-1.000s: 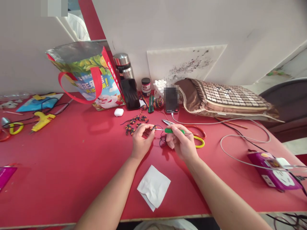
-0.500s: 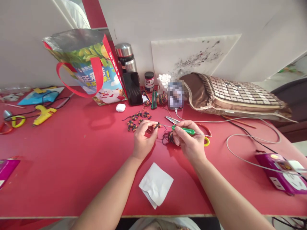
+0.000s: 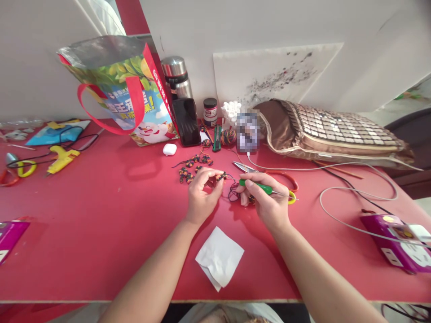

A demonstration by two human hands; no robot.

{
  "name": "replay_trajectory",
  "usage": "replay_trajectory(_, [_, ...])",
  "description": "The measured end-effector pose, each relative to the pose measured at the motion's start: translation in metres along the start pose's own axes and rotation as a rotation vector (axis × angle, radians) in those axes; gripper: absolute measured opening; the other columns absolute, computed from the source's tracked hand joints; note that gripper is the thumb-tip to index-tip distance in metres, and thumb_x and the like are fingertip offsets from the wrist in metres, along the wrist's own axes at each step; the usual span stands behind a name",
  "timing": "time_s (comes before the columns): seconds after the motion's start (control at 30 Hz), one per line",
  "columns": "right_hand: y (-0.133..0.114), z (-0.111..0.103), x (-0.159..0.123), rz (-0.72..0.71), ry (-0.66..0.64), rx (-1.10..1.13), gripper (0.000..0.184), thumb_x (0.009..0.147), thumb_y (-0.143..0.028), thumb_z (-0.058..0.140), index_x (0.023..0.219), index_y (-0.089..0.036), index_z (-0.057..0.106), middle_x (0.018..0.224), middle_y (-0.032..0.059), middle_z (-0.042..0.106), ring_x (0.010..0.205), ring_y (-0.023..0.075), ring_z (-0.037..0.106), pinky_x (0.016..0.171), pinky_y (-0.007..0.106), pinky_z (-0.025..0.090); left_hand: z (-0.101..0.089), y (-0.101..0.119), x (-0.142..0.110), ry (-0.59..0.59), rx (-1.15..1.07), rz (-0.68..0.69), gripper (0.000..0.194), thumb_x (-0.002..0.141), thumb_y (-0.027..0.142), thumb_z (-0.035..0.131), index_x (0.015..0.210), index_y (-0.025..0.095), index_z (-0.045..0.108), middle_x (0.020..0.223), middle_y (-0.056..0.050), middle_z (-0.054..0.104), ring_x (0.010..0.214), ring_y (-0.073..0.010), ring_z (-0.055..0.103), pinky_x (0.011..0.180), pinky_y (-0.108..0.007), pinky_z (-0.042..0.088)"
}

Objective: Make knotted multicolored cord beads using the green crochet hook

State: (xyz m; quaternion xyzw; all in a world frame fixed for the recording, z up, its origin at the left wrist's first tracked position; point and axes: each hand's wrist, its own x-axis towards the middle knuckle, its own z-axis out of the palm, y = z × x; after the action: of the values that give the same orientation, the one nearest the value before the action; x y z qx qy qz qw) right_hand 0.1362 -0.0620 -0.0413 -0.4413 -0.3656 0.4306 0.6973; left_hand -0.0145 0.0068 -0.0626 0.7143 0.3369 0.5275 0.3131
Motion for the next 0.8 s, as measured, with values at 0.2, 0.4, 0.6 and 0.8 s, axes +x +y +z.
replay_trajectory(0.2, [0.0005,-0.0023,-0.0014,-0.004,-0.002,-0.003,0.008,0.088,-0.023,0.073,0.092,-0.020,0.079,0.069,0.0027,0.074,0.046,0.0133,0.062,0.051,0.031,0.056,-0.0011,0.0007,0.0003,0.009,0.016,0.054,0.007,0.093,0.017,0.065,0.100,0.019,0.067,0.094,-0.003,0.065,0.078,-0.0107,0.063,0.069,-0.022,0.055])
replay_trajectory(0.4, [0.0011,-0.0030,-0.0021,0.003,0.005,-0.010,0.009,0.088,-0.025,0.073,0.093,-0.019,0.079,0.070,0.0036,0.075,0.046,0.0142,0.062,0.049,0.031,0.053,-0.0015,0.0030,0.0022,0.011,0.040,0.111,0.009,0.093,0.013,0.064,0.100,0.019,0.066,0.094,-0.002,0.064,0.078,-0.0106,0.062,0.068,-0.022,0.055])
replay_trajectory(0.6, [-0.0001,-0.0018,-0.0010,0.010,0.017,-0.008,0.010,0.087,-0.027,0.074,0.092,-0.020,0.078,0.069,0.0035,0.074,0.045,0.0143,0.061,0.047,0.031,0.052,-0.0022,0.0024,0.0021,0.011,0.075,0.129,0.007,0.094,0.016,0.062,0.100,0.020,0.064,0.093,-0.003,0.063,0.077,-0.0115,0.061,0.068,-0.023,0.055])
replay_trajectory(0.8, [-0.0032,0.0000,-0.0006,0.023,0.013,-0.016,0.008,0.085,-0.027,0.074,0.090,-0.021,0.079,0.067,0.0026,0.074,0.046,0.0143,0.061,0.046,0.031,0.052,-0.0026,0.0014,0.0024,0.001,0.107,0.172,0.009,0.094,0.015,0.062,0.101,0.020,0.064,0.093,-0.004,0.064,0.078,-0.0121,0.062,0.070,-0.024,0.056])
